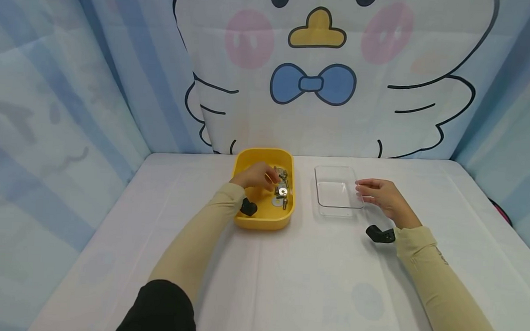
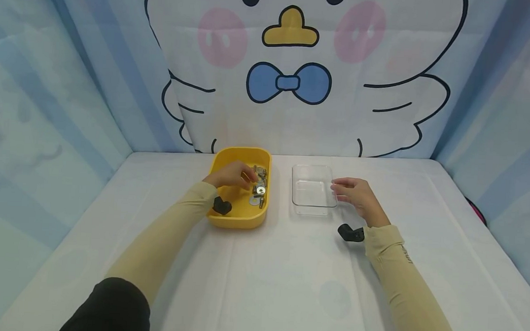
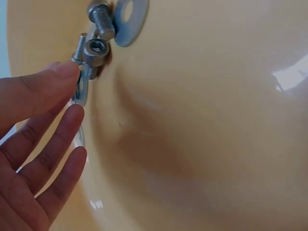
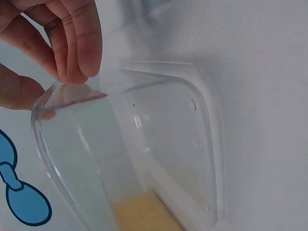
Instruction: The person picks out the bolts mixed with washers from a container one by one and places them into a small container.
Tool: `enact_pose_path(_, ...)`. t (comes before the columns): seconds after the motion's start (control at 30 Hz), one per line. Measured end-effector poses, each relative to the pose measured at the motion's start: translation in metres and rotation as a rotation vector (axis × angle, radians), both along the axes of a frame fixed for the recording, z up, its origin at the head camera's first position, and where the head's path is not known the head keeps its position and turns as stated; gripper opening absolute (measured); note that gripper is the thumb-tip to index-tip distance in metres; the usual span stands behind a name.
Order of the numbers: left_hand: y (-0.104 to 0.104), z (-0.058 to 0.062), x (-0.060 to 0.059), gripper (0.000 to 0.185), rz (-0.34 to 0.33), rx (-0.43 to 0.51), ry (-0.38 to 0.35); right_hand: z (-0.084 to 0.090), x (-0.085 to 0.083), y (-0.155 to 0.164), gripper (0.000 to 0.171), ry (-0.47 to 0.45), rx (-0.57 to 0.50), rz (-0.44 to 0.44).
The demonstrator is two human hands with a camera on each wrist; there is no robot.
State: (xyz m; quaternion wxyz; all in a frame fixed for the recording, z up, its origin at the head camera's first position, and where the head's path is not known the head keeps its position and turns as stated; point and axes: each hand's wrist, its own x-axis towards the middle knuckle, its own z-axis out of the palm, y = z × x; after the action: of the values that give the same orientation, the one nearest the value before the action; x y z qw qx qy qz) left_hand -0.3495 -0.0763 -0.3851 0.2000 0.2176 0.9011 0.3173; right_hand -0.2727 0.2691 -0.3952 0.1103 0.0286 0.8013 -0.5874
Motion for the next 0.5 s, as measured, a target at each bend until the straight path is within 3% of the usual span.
enact_pose_path(0.5,0.003,-0.016,-0.008,0.026,-0.068,0.024,0.023,0.001,0.0,0.001,0.057,-0.012,-0.021,0.006)
